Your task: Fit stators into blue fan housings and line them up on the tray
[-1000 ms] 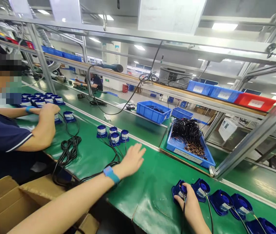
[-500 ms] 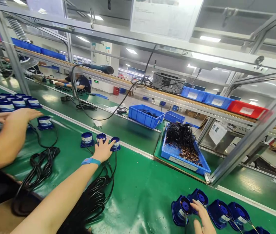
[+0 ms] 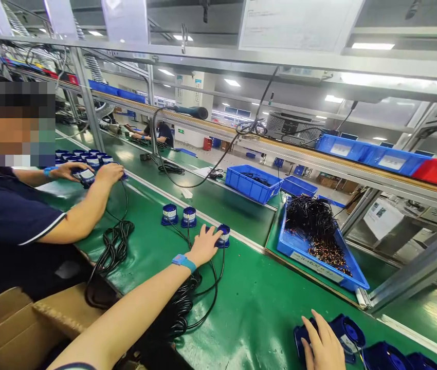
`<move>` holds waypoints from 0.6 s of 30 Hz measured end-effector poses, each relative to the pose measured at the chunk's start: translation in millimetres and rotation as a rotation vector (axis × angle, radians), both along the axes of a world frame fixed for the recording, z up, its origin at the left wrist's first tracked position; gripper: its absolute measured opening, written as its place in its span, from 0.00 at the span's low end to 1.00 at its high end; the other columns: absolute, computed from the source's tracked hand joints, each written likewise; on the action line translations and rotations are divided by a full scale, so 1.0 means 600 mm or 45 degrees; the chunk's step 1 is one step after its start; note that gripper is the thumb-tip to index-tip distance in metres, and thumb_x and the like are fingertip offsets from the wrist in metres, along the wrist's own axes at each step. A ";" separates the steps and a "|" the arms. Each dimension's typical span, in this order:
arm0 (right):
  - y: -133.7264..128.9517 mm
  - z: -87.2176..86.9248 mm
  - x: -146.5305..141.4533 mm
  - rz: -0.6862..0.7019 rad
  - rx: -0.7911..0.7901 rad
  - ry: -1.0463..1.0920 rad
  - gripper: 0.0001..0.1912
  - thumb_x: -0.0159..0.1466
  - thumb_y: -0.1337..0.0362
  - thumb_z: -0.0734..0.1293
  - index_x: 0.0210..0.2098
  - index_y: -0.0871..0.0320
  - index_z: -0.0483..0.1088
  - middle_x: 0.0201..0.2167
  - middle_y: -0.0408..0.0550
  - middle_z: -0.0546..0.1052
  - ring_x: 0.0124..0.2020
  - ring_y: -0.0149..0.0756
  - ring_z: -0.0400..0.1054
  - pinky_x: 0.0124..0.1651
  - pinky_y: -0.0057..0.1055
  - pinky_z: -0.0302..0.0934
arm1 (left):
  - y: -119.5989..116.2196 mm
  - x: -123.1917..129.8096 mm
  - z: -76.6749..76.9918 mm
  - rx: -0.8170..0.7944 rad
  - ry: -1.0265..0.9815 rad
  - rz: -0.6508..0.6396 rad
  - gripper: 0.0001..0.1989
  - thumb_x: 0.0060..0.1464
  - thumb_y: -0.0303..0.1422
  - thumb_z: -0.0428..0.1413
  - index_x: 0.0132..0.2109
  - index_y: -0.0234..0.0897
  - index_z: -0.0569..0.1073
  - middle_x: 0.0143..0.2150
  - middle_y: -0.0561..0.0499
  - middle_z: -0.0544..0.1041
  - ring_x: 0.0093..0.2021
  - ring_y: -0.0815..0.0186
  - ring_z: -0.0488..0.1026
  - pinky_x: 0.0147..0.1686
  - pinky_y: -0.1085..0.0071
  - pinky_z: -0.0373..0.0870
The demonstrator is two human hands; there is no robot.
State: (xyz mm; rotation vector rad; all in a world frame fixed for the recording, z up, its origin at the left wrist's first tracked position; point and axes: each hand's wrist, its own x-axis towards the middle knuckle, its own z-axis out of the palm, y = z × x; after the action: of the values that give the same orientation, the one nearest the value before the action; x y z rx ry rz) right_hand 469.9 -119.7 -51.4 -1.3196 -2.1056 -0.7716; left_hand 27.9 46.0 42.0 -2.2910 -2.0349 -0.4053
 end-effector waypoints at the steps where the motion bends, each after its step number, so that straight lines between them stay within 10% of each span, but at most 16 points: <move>1: 0.001 0.001 -0.001 0.001 0.010 0.008 0.16 0.70 0.59 0.58 0.52 0.54 0.73 0.56 0.58 0.74 0.50 0.49 0.74 0.44 0.43 0.73 | -0.008 0.010 0.001 -0.009 -0.005 -0.037 0.35 0.57 0.29 0.57 0.69 0.49 0.59 0.69 0.41 0.59 0.71 0.35 0.47 0.55 0.41 0.71; 10: 0.024 -0.022 0.035 -0.100 -0.006 -0.034 0.18 0.68 0.58 0.58 0.49 0.55 0.75 0.53 0.59 0.75 0.49 0.56 0.73 0.48 0.55 0.68 | -0.094 0.133 -0.003 -0.061 -0.028 -0.379 0.39 0.51 0.24 0.57 0.68 0.49 0.58 0.67 0.38 0.60 0.70 0.34 0.50 0.52 0.39 0.74; 18: 0.091 0.042 -0.116 0.005 -0.261 0.028 0.32 0.64 0.62 0.60 0.68 0.52 0.57 0.69 0.59 0.59 0.65 0.57 0.60 0.61 0.57 0.60 | -0.145 0.198 -0.001 -0.186 -0.143 -0.625 0.38 0.54 0.31 0.58 0.70 0.45 0.57 0.71 0.31 0.53 0.73 0.28 0.44 0.55 0.30 0.67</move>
State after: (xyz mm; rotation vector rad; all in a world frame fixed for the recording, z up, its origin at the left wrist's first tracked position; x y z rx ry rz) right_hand 400.2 -64.9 -26.4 -1.4215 -2.2157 -0.5485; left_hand 147.0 -41.3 41.3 -2.9161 -1.5653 -0.4241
